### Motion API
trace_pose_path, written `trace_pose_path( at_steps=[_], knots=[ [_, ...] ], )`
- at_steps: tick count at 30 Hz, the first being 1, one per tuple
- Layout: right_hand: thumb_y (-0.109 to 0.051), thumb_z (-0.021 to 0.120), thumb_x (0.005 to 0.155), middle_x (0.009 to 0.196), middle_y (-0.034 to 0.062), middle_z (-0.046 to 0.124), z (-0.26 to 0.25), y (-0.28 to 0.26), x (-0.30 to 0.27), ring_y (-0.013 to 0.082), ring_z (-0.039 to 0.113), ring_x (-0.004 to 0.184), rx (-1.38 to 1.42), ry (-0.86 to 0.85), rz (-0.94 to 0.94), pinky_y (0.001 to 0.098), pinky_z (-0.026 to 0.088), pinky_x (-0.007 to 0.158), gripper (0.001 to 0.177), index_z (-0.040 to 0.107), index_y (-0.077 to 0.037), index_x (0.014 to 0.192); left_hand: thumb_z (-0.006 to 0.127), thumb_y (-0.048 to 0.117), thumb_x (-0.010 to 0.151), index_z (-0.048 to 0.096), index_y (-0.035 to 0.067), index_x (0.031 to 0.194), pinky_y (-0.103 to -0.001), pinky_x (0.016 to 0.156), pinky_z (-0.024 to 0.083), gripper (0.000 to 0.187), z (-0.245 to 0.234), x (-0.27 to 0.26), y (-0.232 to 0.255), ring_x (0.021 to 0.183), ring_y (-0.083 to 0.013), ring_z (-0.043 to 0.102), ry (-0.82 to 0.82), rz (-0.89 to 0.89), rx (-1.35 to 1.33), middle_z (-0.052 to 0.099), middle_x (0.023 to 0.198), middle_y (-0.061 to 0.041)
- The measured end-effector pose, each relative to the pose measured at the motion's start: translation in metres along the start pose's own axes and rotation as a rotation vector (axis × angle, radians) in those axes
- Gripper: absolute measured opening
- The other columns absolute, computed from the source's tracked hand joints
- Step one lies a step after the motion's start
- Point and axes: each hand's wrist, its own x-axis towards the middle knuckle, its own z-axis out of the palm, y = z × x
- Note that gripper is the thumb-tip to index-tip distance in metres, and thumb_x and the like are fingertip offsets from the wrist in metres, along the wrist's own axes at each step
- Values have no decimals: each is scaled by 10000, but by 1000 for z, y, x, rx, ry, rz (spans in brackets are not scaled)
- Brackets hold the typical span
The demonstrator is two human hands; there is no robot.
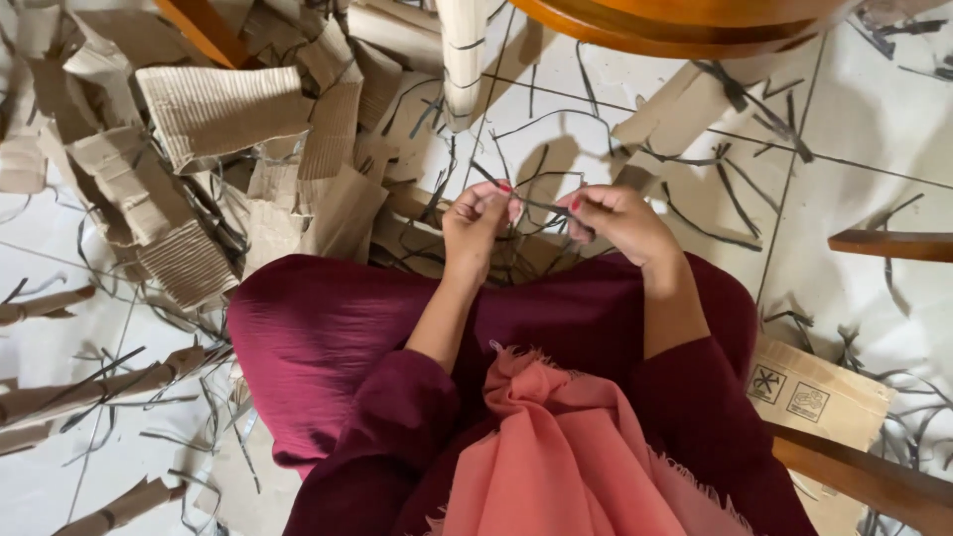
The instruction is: Wrapping a wooden chair leg with thin protective or decorative strips of material.
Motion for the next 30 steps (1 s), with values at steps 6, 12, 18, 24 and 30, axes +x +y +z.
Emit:
trace_pose_path(
  at_steps=[6, 12, 18, 24, 30],
  knots=[
    [-159, 715, 982, 678, 21, 554, -31, -16, -15, 14, 441, 546, -56, 130, 103, 146, 359, 442, 174, 740, -4, 1056, 627, 100, 1010, 636, 20, 1117, -291, 787, 676, 134, 21, 8, -6, 813, -148, 759, 6, 15, -85, 758, 979, -136],
    [-469, 829, 874, 707, 16, 719, -114, 27, -23, 177, 658, 691, -626, 465, 343, 318, 494, 661, 295, 812, -238, 1056, 662, 101, 1000, 654, 92, 1015, -307, 797, 595, 19, 30, -5, -41, 812, -129, 688, -218, -73, 258, 720, 796, -66],
    [-316, 789, 865, 756, -18, 730, -169, 63, -48, 252, 716, 705, -859, 936, 312, 379, 590, 641, 116, 825, -320, 975, 749, 113, 941, 629, 54, 1248, -325, 752, 645, 336, 11, -5, -125, 872, -205, 752, -355, -324, 493, 738, 1022, -169],
    [-87, 808, 927, 801, 66, 739, -182, 57, -34, 242, 714, 722, -702, 1157, -213, 335, 589, 692, 131, 842, -163, 1029, 691, 28, 936, 652, 24, 1233, -335, 802, 621, 300, 28, 12, -114, 916, -240, 728, -324, -211, 517, 724, 1061, -196],
    [-26, 698, 959, 874, 148, 726, -162, 39, -1, 182, 648, 827, -323, 953, -239, 335, 543, 751, 160, 814, -105, 1034, 620, -7, 956, 638, 14, 1227, -380, 890, 550, 273, 41, 53, -106, 988, -239, 650, -224, 16, 518, 683, 1085, -166]
  ],
)
